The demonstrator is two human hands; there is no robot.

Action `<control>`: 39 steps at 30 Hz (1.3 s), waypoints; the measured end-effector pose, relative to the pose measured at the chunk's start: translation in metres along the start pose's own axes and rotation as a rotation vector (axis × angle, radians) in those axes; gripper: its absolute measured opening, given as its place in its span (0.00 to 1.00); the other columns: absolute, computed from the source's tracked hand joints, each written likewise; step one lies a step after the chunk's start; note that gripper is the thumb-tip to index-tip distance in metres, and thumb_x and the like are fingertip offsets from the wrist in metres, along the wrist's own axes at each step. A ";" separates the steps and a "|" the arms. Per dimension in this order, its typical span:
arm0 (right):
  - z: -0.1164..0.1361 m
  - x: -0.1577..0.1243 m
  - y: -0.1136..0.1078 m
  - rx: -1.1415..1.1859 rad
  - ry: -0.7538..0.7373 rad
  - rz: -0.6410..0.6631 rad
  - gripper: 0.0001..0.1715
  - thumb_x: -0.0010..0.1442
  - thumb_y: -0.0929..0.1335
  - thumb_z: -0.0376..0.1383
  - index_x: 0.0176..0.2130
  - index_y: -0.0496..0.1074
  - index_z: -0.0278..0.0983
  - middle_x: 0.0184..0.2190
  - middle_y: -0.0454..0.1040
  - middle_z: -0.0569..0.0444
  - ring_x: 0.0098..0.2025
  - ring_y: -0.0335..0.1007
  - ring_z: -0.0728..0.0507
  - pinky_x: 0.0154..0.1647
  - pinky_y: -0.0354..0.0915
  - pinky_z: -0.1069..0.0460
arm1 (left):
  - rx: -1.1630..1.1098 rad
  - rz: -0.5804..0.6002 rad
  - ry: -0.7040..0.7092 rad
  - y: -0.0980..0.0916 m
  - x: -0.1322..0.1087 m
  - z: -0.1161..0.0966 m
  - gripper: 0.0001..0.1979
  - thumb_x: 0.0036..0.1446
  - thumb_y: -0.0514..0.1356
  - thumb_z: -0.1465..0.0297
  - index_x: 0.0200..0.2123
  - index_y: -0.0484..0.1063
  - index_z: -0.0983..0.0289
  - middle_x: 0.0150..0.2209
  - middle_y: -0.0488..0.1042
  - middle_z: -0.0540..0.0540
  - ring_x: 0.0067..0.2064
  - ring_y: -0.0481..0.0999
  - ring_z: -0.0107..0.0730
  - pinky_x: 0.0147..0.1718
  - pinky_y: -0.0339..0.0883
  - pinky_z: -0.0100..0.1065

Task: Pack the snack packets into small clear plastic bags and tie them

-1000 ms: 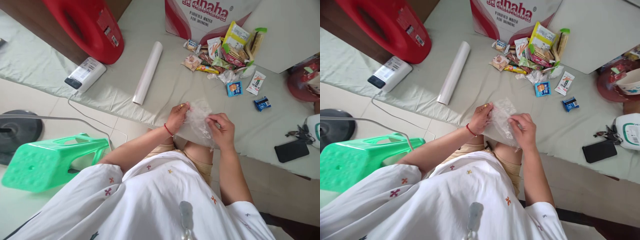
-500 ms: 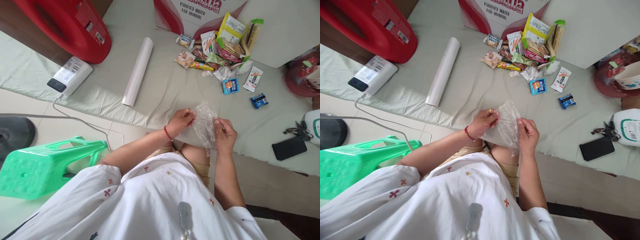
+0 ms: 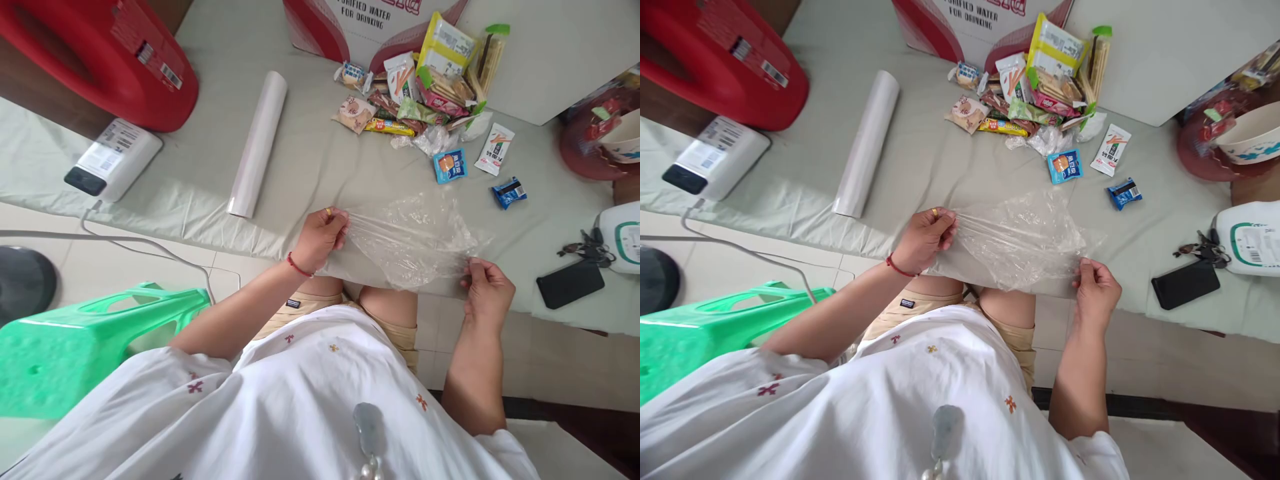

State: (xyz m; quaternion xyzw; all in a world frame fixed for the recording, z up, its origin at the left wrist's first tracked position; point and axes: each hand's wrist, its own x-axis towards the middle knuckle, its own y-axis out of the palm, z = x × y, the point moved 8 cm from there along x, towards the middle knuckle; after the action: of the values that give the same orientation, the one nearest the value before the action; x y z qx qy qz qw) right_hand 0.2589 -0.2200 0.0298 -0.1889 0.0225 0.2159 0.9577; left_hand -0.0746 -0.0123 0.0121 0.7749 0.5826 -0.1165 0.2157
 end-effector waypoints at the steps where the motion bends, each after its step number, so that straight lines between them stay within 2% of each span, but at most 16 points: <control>1: 0.001 0.001 -0.002 0.011 0.009 0.010 0.20 0.48 0.79 0.48 0.34 0.79 0.36 0.27 0.75 0.55 0.28 0.68 0.48 0.19 0.64 0.56 | 0.022 0.003 -0.002 -0.004 -0.001 0.000 0.13 0.61 0.65 0.62 0.29 0.69 0.63 0.26 0.70 0.48 0.19 0.63 0.19 0.19 0.53 0.30; 5: 0.018 0.006 0.013 0.087 -0.055 0.118 0.24 0.49 0.80 0.52 0.36 0.78 0.37 0.35 0.79 0.52 0.34 0.73 0.47 0.25 0.73 0.53 | 0.251 -0.033 0.067 -0.032 -0.009 -0.006 0.14 0.61 0.64 0.59 0.32 0.72 0.63 0.27 0.69 0.50 0.23 0.63 0.24 0.22 0.56 0.31; 7: 0.027 0.009 0.029 0.079 -0.089 0.187 0.25 0.50 0.80 0.53 0.36 0.78 0.37 0.36 0.79 0.52 0.36 0.75 0.45 0.27 0.75 0.51 | 0.454 -0.198 0.236 -0.058 -0.019 -0.028 0.13 0.58 0.67 0.60 0.39 0.75 0.62 0.32 0.71 0.51 0.28 0.66 0.27 0.27 0.62 0.33; 9: 0.033 0.013 0.046 0.049 -0.094 0.259 0.26 0.49 0.80 0.55 0.36 0.78 0.38 0.33 0.78 0.53 0.33 0.76 0.45 0.27 0.75 0.51 | 0.639 -0.413 0.506 -0.075 -0.040 -0.066 0.17 0.56 0.70 0.61 0.46 0.74 0.61 0.39 0.73 0.53 0.33 0.68 0.30 0.34 0.67 0.36; 11: 0.039 0.019 0.062 0.031 -0.099 0.333 0.27 0.49 0.80 0.56 0.36 0.78 0.38 0.30 0.77 0.55 0.30 0.76 0.46 0.26 0.75 0.50 | 0.764 -0.487 0.799 -0.065 -0.063 -0.105 0.15 0.60 0.68 0.61 0.48 0.74 0.59 0.45 0.74 0.55 0.36 0.70 0.32 0.39 0.70 0.40; 12: 0.042 0.022 0.069 0.030 -0.107 0.371 0.27 0.49 0.80 0.56 0.35 0.78 0.38 0.29 0.77 0.56 0.28 0.76 0.46 0.26 0.76 0.50 | 0.811 -0.435 0.931 -0.048 -0.069 -0.120 0.11 0.65 0.64 0.61 0.47 0.75 0.59 0.45 0.75 0.56 0.37 0.72 0.33 0.41 0.71 0.41; 14: 0.050 0.028 0.083 0.039 -0.125 0.445 0.26 0.50 0.81 0.56 0.35 0.79 0.39 0.28 0.77 0.56 0.28 0.76 0.46 0.27 0.77 0.49 | 0.902 -0.166 1.063 0.002 -0.066 -0.131 0.13 0.72 0.57 0.60 0.45 0.77 0.60 0.43 0.78 0.57 0.45 0.77 0.39 0.49 0.71 0.44; 17: 0.059 0.038 0.101 0.036 -0.131 0.552 0.24 0.51 0.81 0.55 0.35 0.78 0.41 0.29 0.79 0.55 0.27 0.77 0.45 0.27 0.77 0.49 | 1.065 0.260 1.018 0.076 -0.031 -0.104 0.21 0.76 0.48 0.59 0.50 0.79 0.62 0.52 0.81 0.61 0.57 0.77 0.43 0.58 0.68 0.48; 18: 0.060 0.043 0.105 0.038 -0.132 0.573 0.23 0.52 0.81 0.55 0.35 0.78 0.42 0.29 0.79 0.55 0.27 0.77 0.45 0.26 0.77 0.49 | 1.132 0.352 0.981 0.093 -0.014 -0.088 0.23 0.76 0.45 0.60 0.54 0.78 0.62 0.56 0.80 0.62 0.63 0.74 0.45 0.62 0.65 0.51; 20: 0.061 0.055 0.106 0.073 -0.132 0.551 0.23 0.53 0.80 0.55 0.35 0.76 0.43 0.29 0.78 0.55 0.26 0.77 0.45 0.25 0.75 0.49 | 1.274 0.408 0.858 0.106 0.024 -0.054 0.26 0.76 0.43 0.60 0.61 0.75 0.62 0.66 0.74 0.62 0.72 0.65 0.48 0.72 0.51 0.59; 22: 0.059 0.066 0.100 0.152 -0.108 0.456 0.23 0.54 0.79 0.56 0.35 0.73 0.44 0.29 0.78 0.56 0.28 0.77 0.44 0.26 0.75 0.50 | 1.371 0.387 0.772 0.102 0.053 -0.029 0.28 0.76 0.42 0.59 0.69 0.69 0.58 0.74 0.64 0.58 0.76 0.58 0.49 0.74 0.38 0.68; 24: 0.053 0.065 0.098 0.244 -0.030 0.409 0.27 0.55 0.77 0.60 0.38 0.70 0.44 0.32 0.80 0.54 0.34 0.81 0.42 0.29 0.77 0.49 | 1.400 0.314 0.742 0.090 0.067 -0.019 0.30 0.76 0.40 0.56 0.73 0.62 0.55 0.77 0.57 0.54 0.77 0.54 0.50 0.74 0.29 0.72; 27: 0.045 0.039 0.111 0.288 0.154 0.565 0.38 0.52 0.75 0.68 0.47 0.69 0.45 0.39 0.83 0.50 0.40 0.82 0.41 0.31 0.77 0.48 | 1.423 0.240 0.715 0.079 0.068 -0.020 0.31 0.77 0.39 0.54 0.76 0.57 0.57 0.79 0.52 0.56 0.79 0.51 0.51 0.73 0.26 0.74; 30: 0.043 0.007 0.115 0.155 0.255 0.721 0.46 0.41 0.84 0.58 0.52 0.72 0.44 0.35 0.82 0.53 0.28 0.74 0.47 0.22 0.65 0.56 | 1.470 0.217 0.663 0.074 0.063 -0.025 0.31 0.77 0.41 0.56 0.76 0.56 0.57 0.79 0.51 0.58 0.79 0.49 0.50 0.73 0.26 0.72; 34: 0.038 0.003 0.080 0.032 0.279 0.687 0.35 0.35 0.87 0.48 0.39 0.78 0.38 0.24 0.74 0.58 0.19 0.53 0.56 0.16 0.46 0.59 | 1.510 0.169 0.600 0.062 0.062 -0.031 0.31 0.77 0.42 0.56 0.77 0.53 0.55 0.79 0.50 0.58 0.80 0.48 0.52 0.73 0.26 0.73; 39: 0.022 0.019 0.023 0.016 0.264 0.487 0.32 0.33 0.86 0.48 0.31 0.75 0.38 0.22 0.70 0.60 0.19 0.52 0.57 0.15 0.45 0.59 | 1.516 0.150 0.569 0.046 0.058 -0.031 0.33 0.76 0.43 0.54 0.78 0.50 0.55 0.80 0.48 0.59 0.80 0.46 0.59 0.70 0.26 0.79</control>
State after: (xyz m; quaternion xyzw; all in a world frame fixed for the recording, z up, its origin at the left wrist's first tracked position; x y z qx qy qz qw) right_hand 0.2657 -0.1843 0.0400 -0.1969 0.1936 0.4130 0.8679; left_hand -0.0153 0.0412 0.0230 0.7472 0.3245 -0.2631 -0.5169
